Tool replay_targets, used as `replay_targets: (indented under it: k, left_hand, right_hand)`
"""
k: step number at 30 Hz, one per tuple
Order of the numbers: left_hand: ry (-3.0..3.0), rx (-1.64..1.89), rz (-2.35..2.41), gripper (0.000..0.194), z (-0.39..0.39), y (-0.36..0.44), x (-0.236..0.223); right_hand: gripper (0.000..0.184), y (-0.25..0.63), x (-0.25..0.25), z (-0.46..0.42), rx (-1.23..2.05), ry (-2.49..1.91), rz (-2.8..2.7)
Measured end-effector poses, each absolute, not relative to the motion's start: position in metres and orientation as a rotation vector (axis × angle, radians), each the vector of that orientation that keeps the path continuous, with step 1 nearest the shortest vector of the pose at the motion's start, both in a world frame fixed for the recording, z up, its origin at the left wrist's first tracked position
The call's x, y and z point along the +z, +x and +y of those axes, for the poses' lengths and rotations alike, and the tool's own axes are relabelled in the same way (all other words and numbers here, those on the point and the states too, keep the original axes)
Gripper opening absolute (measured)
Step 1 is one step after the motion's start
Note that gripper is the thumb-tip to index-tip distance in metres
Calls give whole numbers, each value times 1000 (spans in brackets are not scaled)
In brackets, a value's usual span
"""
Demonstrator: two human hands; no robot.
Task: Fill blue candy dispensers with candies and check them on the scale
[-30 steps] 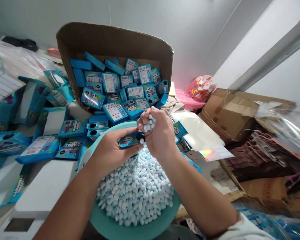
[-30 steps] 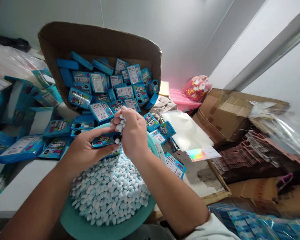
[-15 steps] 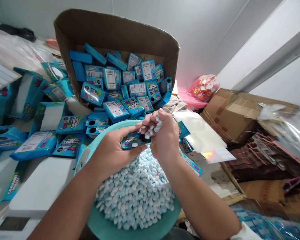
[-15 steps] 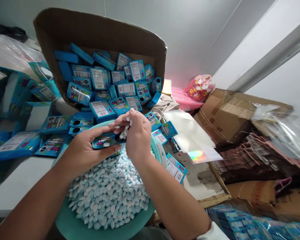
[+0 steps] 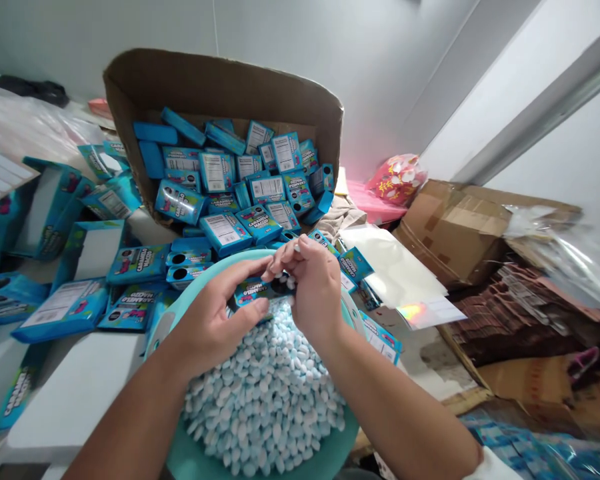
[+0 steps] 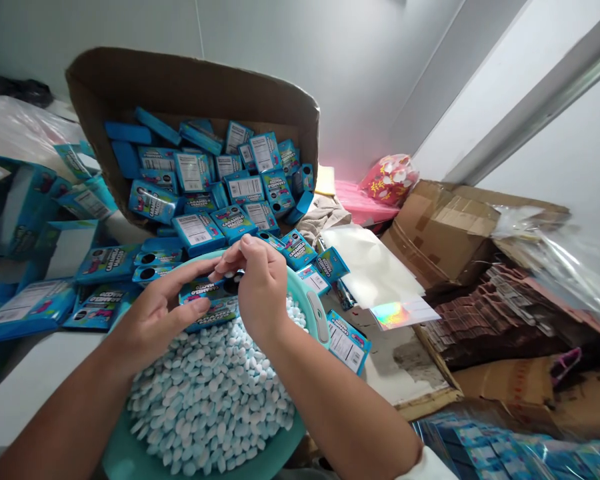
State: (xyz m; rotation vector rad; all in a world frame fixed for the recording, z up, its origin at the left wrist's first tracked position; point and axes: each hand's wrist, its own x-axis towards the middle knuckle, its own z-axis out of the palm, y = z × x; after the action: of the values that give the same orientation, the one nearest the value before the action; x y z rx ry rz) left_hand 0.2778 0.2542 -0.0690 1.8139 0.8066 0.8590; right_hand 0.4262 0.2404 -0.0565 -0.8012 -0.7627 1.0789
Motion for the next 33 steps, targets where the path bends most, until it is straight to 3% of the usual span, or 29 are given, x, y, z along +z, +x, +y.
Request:
replay_targets:
  k: [9, 17, 24, 30, 33]
  left_hand:
    - [1827, 787, 920, 60, 254, 286, -65]
    - [1761, 747, 910, 51, 257, 283, -67]
    - [1716, 826, 1131, 78, 260, 283, -77]
    - [1818, 806, 1078, 40, 256, 279, -72]
    - [1912, 811, 1093, 35, 254, 279, -66]
  right_hand:
    - [28, 430, -57, 245, 1083, -896, -809]
    - [19, 430, -55, 237, 1009, -883, -1078]
    - [32, 440, -61, 227, 999, -1054, -1420]
    - [29, 454, -62, 233, 942, -1145, -1196]
    - [28, 462, -68, 238, 934, -1269, -1224]
